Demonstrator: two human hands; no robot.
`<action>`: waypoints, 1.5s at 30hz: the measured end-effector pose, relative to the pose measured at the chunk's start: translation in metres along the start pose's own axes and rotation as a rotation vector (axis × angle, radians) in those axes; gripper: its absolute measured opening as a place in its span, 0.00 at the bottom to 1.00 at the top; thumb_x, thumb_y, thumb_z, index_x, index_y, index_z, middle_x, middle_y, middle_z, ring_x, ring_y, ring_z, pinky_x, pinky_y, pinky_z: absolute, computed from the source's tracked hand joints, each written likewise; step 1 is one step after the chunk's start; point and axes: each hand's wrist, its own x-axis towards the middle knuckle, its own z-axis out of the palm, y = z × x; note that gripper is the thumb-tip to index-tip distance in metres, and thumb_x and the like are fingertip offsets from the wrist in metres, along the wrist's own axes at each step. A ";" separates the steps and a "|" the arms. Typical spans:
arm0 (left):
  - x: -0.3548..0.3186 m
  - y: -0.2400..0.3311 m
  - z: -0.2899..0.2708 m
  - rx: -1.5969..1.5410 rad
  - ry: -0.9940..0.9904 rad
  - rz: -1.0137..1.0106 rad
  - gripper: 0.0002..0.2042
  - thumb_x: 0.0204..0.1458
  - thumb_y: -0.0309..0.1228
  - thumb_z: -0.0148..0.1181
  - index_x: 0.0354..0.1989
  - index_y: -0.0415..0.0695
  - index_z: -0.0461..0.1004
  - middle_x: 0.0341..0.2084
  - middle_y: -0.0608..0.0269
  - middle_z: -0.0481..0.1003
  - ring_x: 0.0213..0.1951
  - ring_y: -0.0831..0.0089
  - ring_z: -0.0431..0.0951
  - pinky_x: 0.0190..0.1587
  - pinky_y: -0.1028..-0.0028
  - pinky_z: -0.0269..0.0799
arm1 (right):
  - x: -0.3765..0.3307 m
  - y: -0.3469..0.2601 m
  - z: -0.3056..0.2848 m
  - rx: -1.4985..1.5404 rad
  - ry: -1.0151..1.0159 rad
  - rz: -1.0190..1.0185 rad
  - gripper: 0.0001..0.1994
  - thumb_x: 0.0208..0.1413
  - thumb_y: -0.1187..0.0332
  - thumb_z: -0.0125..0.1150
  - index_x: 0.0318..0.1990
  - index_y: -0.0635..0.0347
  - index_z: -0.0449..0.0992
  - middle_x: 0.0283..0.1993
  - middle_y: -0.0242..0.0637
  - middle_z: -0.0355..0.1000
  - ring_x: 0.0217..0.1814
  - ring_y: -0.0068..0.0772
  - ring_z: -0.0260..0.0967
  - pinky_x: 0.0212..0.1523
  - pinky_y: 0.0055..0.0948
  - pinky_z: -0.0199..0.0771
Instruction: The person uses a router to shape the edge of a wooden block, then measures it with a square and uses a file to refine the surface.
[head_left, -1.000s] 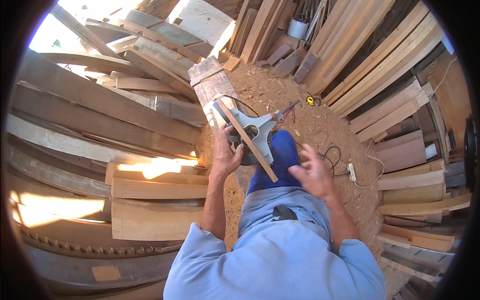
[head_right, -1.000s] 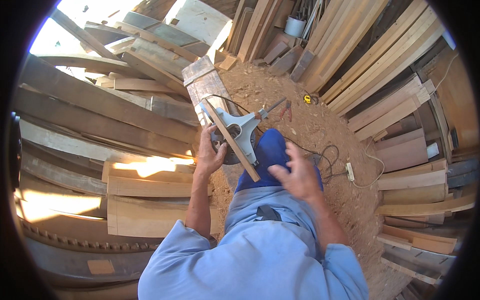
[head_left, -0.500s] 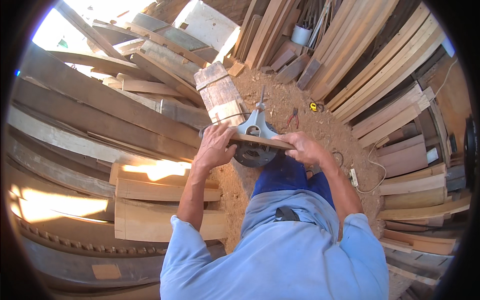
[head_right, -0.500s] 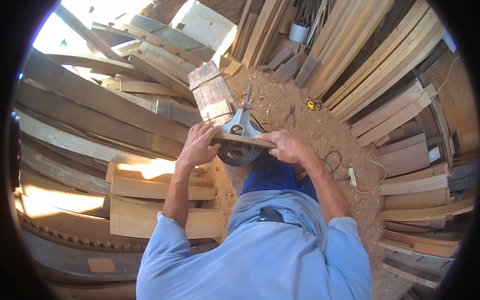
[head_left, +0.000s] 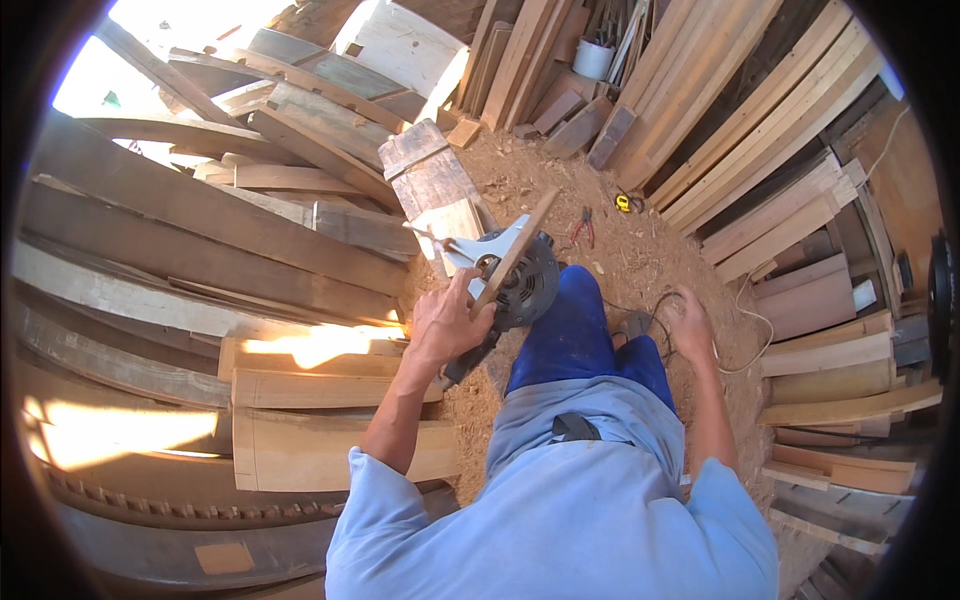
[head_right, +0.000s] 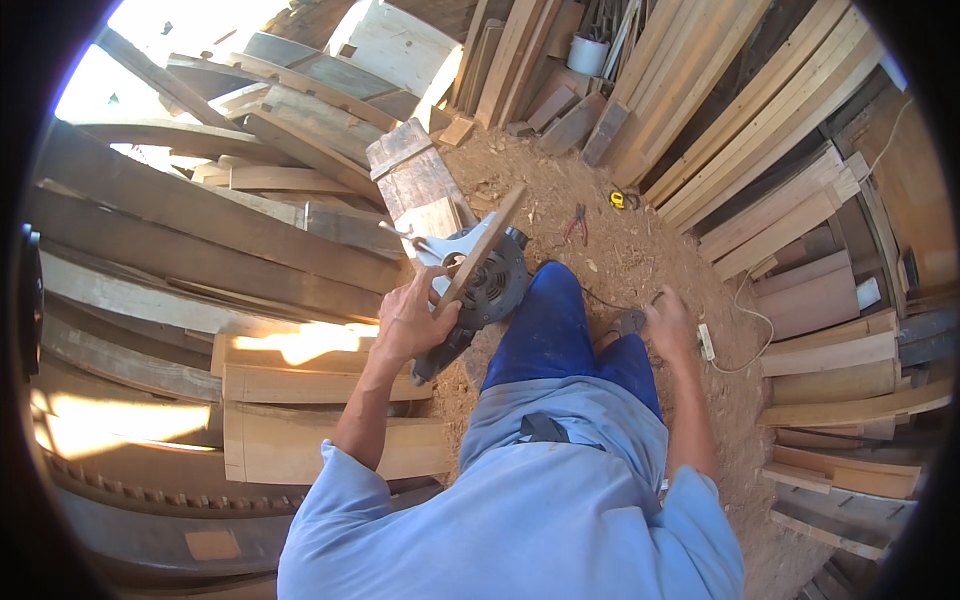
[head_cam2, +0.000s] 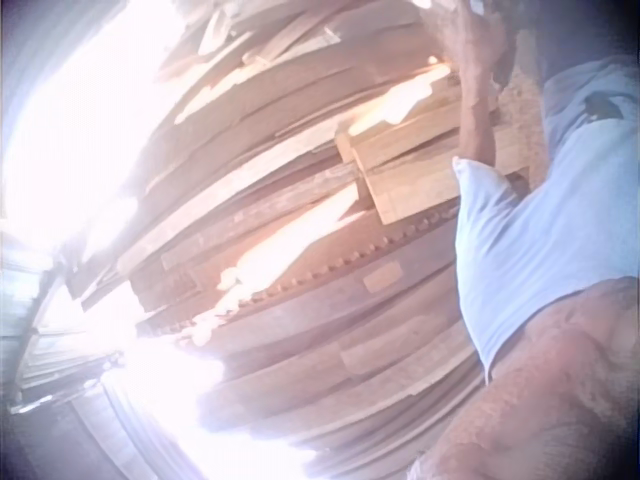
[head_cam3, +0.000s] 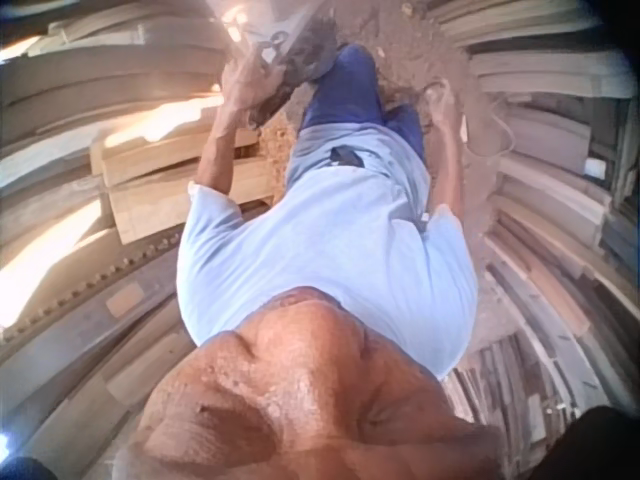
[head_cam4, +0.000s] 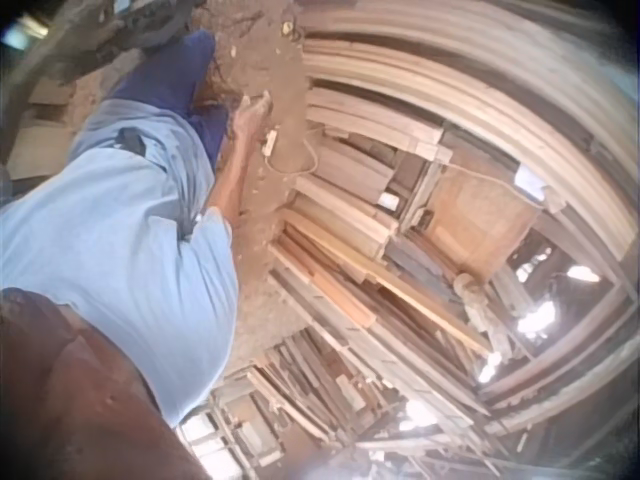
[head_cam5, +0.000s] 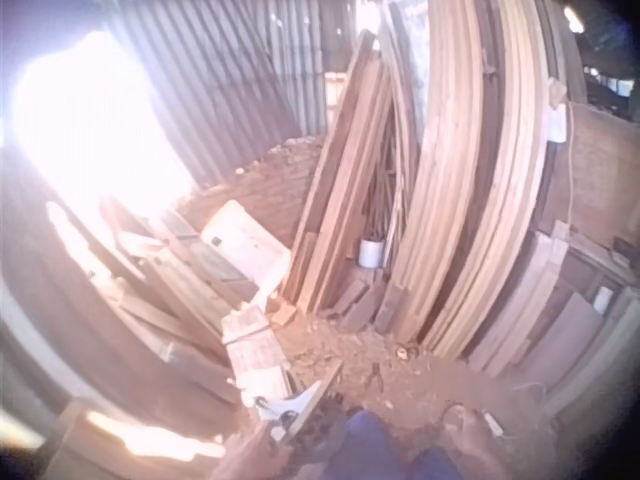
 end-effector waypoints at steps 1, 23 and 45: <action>-0.002 0.002 0.003 -0.018 0.003 -0.059 0.22 0.47 0.35 0.68 0.52 0.48 0.73 0.28 0.58 0.80 0.37 0.51 0.81 0.43 0.55 0.73 | -0.023 0.031 -0.006 -0.142 -0.035 0.093 0.28 0.59 0.58 0.59 0.65 0.61 0.68 0.54 0.58 0.76 0.56 0.57 0.74 0.56 0.46 0.72; 0.008 -0.026 0.056 0.056 0.237 0.099 0.23 0.48 0.30 0.66 0.55 0.45 0.74 0.74 0.35 0.46 0.72 0.39 0.49 0.71 0.47 0.47 | -0.331 0.190 0.043 0.384 0.319 1.351 0.37 0.46 0.74 0.66 0.64 0.67 0.54 0.43 0.54 0.71 0.30 0.42 0.75 0.25 0.39 0.76; 0.007 -0.007 0.055 -0.120 0.259 0.078 0.18 0.42 0.32 0.67 0.45 0.48 0.78 0.72 0.28 0.45 0.69 0.35 0.49 0.67 0.41 0.45 | -0.312 0.205 0.013 0.167 0.282 1.345 0.12 0.53 0.74 0.55 0.45 0.68 0.70 0.35 0.48 0.73 0.30 0.45 0.74 0.30 0.41 0.74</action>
